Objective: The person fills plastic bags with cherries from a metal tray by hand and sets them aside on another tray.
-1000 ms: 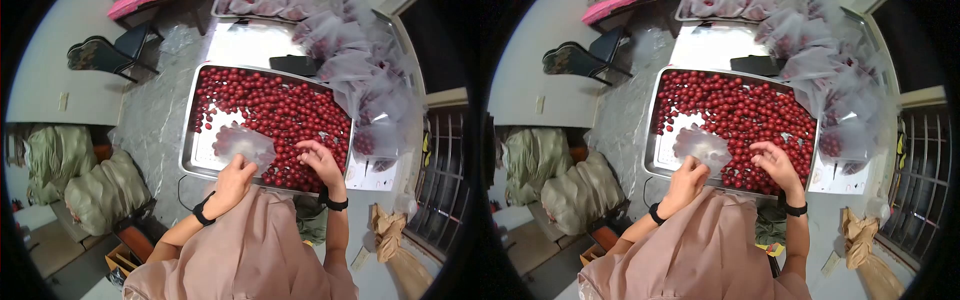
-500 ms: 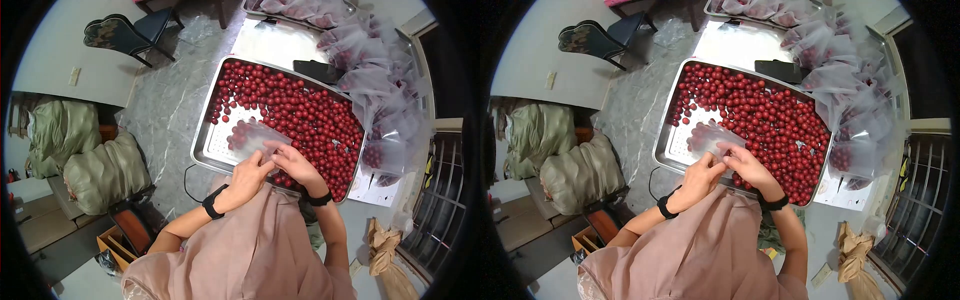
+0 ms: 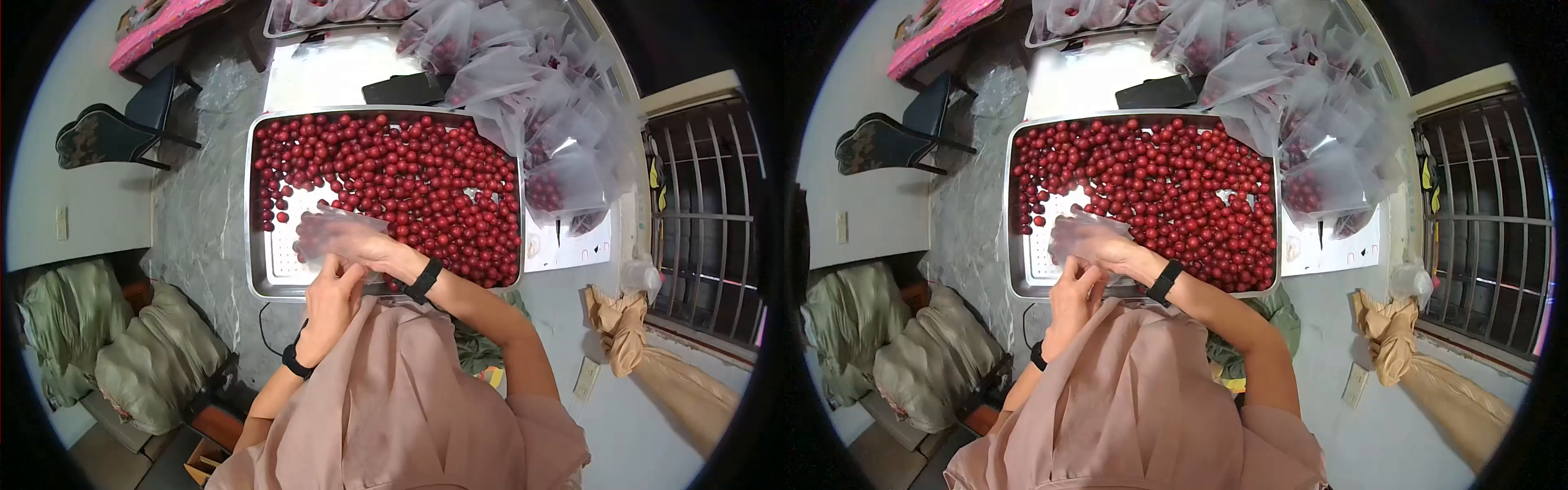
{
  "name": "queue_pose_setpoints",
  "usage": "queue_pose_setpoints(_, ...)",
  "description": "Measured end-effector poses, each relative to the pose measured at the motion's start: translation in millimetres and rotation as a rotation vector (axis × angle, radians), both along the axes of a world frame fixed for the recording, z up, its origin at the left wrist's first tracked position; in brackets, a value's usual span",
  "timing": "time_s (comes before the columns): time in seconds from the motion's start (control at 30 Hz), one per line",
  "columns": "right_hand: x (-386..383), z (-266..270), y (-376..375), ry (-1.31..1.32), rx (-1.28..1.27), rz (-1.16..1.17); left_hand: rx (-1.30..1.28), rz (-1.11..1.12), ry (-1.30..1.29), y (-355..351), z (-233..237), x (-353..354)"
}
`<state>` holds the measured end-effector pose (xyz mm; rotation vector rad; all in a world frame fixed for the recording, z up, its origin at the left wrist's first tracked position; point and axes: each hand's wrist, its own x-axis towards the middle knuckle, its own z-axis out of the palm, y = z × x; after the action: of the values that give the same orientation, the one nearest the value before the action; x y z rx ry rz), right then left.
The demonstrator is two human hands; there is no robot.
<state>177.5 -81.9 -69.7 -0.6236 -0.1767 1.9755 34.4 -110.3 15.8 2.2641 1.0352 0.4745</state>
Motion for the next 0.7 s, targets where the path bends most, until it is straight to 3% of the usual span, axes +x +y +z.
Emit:
queue_pose_setpoints(0.23, 12.3, 27.8, -15.9, -0.048, 0.031, -0.015, -0.001, 0.026, 0.018, 1.4, 4.6, 2.9)
queue_pose_setpoints(0.3, 21.7, 40.1, -33.4, -0.213, 0.202, -0.006, -0.016, 0.038, 0.024, 2.5, 5.0, 3.1)
queue_pose_setpoints(0.43, 62.3, 72.9, -74.6, -0.405, 0.057, 0.020, 0.001, -0.004, -0.036, 4.9, 3.3, 2.1)
queue_pose_setpoints(0.5, 90.0, 79.7, -95.6, -0.727, 0.173, -0.070, -0.015, -0.007, -0.012, 5.2, 6.7, 3.4)
queue_pose_setpoints(0.57, 111.8, 75.5, -117.6, -1.046, 0.139, -0.272, -0.020, -0.010, -0.011, 5.1, 9.4, 4.8)
queue_pose_setpoints(0.63, 145.7, 43.6, -142.2, -1.551, 0.107, -0.411, -0.024, -0.014, -0.009, 5.2, 10.7, 5.4)
queue_pose_setpoints(0.7, 171.3, 37.6, -158.6, -1.837, -0.050, -0.488, -0.037, -0.023, -0.008, 5.2, 11.3, 5.4)
